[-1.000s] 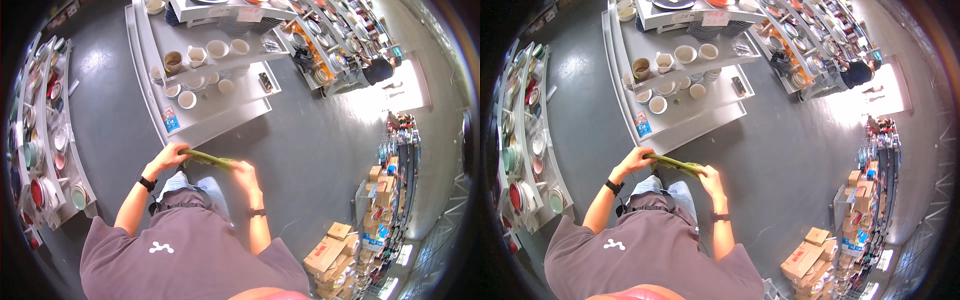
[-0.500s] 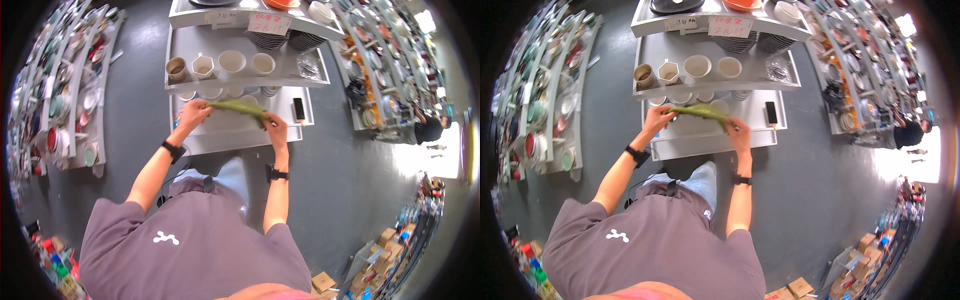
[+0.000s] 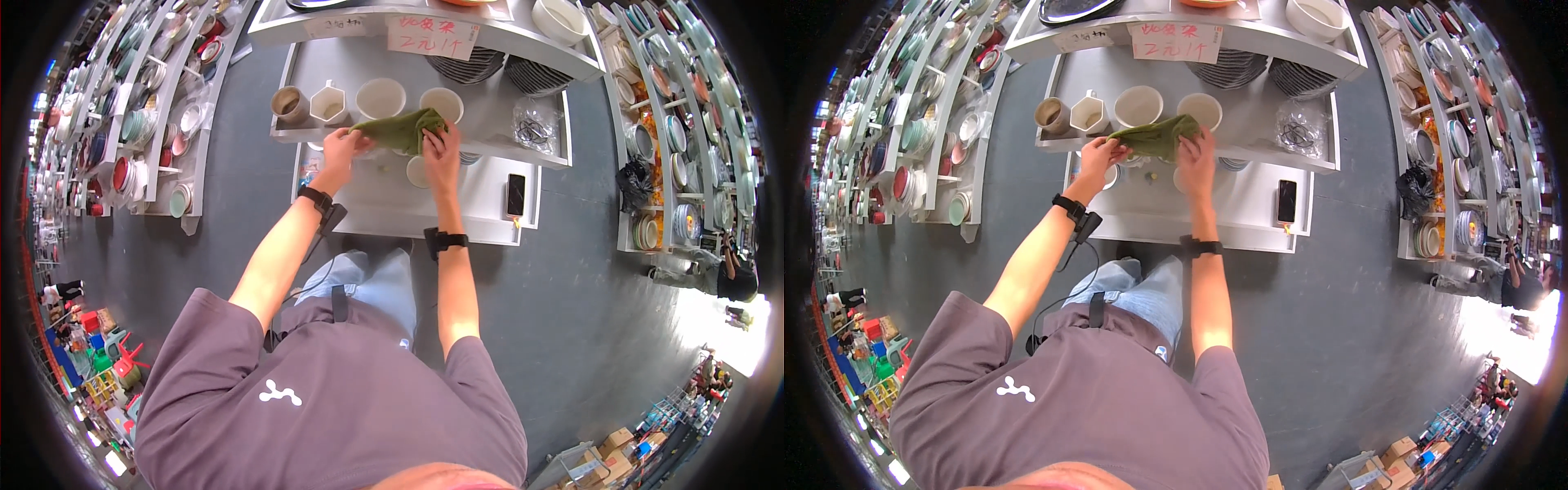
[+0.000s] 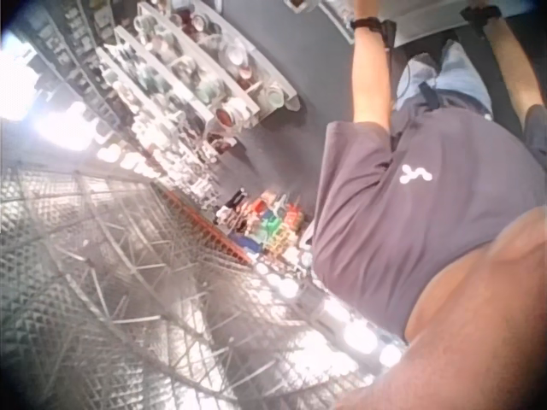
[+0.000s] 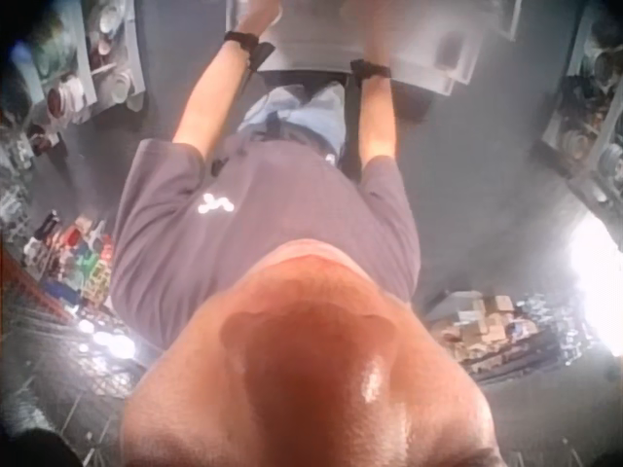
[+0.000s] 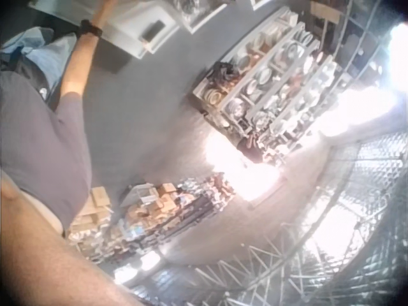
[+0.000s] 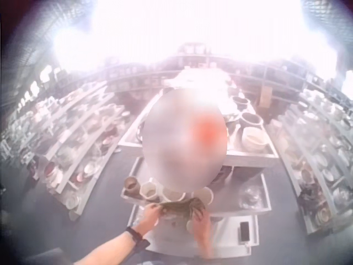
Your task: The person wipes several plates and mugs with a cloth, moving items between different shelves in a warehouse setting.
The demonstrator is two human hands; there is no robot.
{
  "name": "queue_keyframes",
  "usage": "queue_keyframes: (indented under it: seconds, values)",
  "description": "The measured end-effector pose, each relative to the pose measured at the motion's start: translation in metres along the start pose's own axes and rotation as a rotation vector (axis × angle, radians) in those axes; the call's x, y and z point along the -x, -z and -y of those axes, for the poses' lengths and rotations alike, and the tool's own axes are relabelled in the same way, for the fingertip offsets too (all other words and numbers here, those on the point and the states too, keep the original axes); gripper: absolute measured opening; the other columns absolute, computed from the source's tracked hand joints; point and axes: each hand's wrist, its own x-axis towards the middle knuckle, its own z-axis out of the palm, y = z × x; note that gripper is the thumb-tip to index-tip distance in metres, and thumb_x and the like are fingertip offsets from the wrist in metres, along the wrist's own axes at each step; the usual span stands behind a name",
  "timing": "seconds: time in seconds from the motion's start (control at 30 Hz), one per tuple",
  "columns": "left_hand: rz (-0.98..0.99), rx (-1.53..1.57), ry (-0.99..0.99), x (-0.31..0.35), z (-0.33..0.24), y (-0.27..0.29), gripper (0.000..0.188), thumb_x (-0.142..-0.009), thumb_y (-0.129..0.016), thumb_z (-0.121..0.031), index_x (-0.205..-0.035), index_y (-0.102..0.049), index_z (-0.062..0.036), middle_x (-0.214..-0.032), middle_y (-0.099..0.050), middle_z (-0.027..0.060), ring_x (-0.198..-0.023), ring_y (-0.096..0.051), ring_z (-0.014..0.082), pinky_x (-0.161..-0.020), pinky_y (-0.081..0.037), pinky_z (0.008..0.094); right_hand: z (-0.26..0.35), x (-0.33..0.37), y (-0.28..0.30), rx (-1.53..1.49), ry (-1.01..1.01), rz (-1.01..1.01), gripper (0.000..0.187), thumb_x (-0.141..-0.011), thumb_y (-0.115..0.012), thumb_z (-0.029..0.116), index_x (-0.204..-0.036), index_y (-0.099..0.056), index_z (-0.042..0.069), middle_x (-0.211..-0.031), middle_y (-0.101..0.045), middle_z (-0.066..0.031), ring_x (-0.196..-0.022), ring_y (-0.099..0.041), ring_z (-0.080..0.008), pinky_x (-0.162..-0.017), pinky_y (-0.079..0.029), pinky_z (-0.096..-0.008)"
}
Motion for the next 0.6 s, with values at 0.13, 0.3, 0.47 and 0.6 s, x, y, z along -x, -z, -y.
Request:
queue_keyframes:
  seconds: [0.13,0.3,0.47,0.6]
  values:
    - [-0.058,0.039,0.003,-0.006,0.005,0.008,0.024,-0.092,-0.058,0.000,-0.110,-0.055,0.0150,-0.088,-0.069,0.0188,-0.081,-0.073,0.0264,-0.078,-0.063,0.0373,-0.006,0.021,-0.006,0.462,0.406,0.185,0.066,-0.087,-0.060,-0.008,-0.147,-0.036,0.004,-0.145,-0.038,-0.0239,-0.125,-0.056,-0.0319,-0.099,-0.050,-0.0369]
    - [-0.141,-0.194,-0.122,0.005,-0.007,0.007,0.021,-0.087,-0.060,0.000,-0.104,-0.052,0.0109,-0.084,-0.069,0.0187,-0.072,-0.072,0.0247,-0.066,-0.064,0.0370,0.028,0.043,-0.028,0.916,0.187,-0.037,0.068,-0.083,-0.062,-0.003,-0.146,-0.040,0.007,-0.145,-0.034,-0.0292,-0.125,-0.049,-0.0449,-0.101,-0.046,-0.0472]
    - [-0.147,-0.325,-0.247,-0.012,0.002,0.036,0.023,-0.083,-0.063,0.000,-0.101,-0.050,0.0069,-0.073,-0.068,0.0162,-0.062,-0.071,0.0218,-0.059,-0.062,0.0344,0.014,0.034,-0.037,0.978,0.174,-0.002,0.064,-0.080,-0.064,0.001,-0.142,-0.048,0.007,-0.144,-0.035,-0.0306,-0.121,-0.050,-0.0464,-0.100,-0.046,-0.0482]
    - [-0.237,-0.227,-0.159,-0.022,-0.003,0.054,0.024,-0.083,-0.065,-0.001,-0.101,-0.051,0.0063,-0.076,-0.069,0.0169,-0.062,-0.072,0.0231,-0.058,-0.062,0.0345,-0.004,0.037,-0.045,1.336,0.279,0.162,0.060,-0.081,-0.067,0.010,-0.139,-0.054,0.014,-0.143,-0.037,-0.0280,-0.118,-0.052,-0.0443,-0.100,-0.046,-0.0461]
